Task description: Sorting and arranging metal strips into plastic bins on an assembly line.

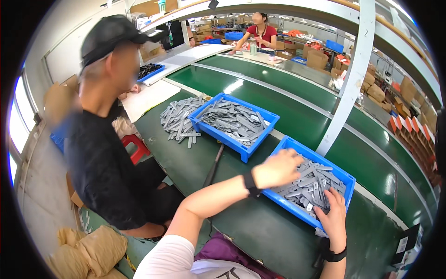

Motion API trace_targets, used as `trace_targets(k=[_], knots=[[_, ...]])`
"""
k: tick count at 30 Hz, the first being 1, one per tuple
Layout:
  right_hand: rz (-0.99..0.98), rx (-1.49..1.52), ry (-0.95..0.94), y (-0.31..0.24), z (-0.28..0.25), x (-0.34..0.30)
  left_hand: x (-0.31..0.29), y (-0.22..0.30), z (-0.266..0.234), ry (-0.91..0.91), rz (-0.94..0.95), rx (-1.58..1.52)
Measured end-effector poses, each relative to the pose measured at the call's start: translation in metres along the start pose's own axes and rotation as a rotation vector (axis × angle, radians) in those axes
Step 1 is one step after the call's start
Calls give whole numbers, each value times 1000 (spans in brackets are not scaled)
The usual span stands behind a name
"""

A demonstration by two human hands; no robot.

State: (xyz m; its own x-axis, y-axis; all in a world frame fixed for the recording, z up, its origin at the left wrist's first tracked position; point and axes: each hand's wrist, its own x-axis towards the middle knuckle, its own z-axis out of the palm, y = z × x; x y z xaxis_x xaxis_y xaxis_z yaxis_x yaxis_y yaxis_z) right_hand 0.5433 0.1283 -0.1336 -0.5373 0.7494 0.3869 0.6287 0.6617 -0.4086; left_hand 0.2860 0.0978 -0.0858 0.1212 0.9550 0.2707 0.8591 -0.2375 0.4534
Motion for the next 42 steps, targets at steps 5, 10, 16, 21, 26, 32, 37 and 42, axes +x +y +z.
trace_targets(k=[5,10,16,21,26,32,37,42], knots=[[10,10,102,-21,-4,2,-18,-104,-50,227,-238,230],[-9,6,147,-19,-4,1,-20,-186,-82,162,-639,625],[-33,5,131,-18,-3,1,-9,-236,-76,98,-352,448],[-6,35,94,-20,-4,2,-6,-243,-83,92,-364,582],[5,39,91,-19,-3,3,-6,-235,-82,220,-314,674],[-15,35,107,-16,-1,5,22,-214,-78,152,-166,406],[-51,48,112,-18,1,4,45,-231,-75,-326,-410,451],[-59,23,131,-12,0,1,75,-211,-62,-358,-452,707]])
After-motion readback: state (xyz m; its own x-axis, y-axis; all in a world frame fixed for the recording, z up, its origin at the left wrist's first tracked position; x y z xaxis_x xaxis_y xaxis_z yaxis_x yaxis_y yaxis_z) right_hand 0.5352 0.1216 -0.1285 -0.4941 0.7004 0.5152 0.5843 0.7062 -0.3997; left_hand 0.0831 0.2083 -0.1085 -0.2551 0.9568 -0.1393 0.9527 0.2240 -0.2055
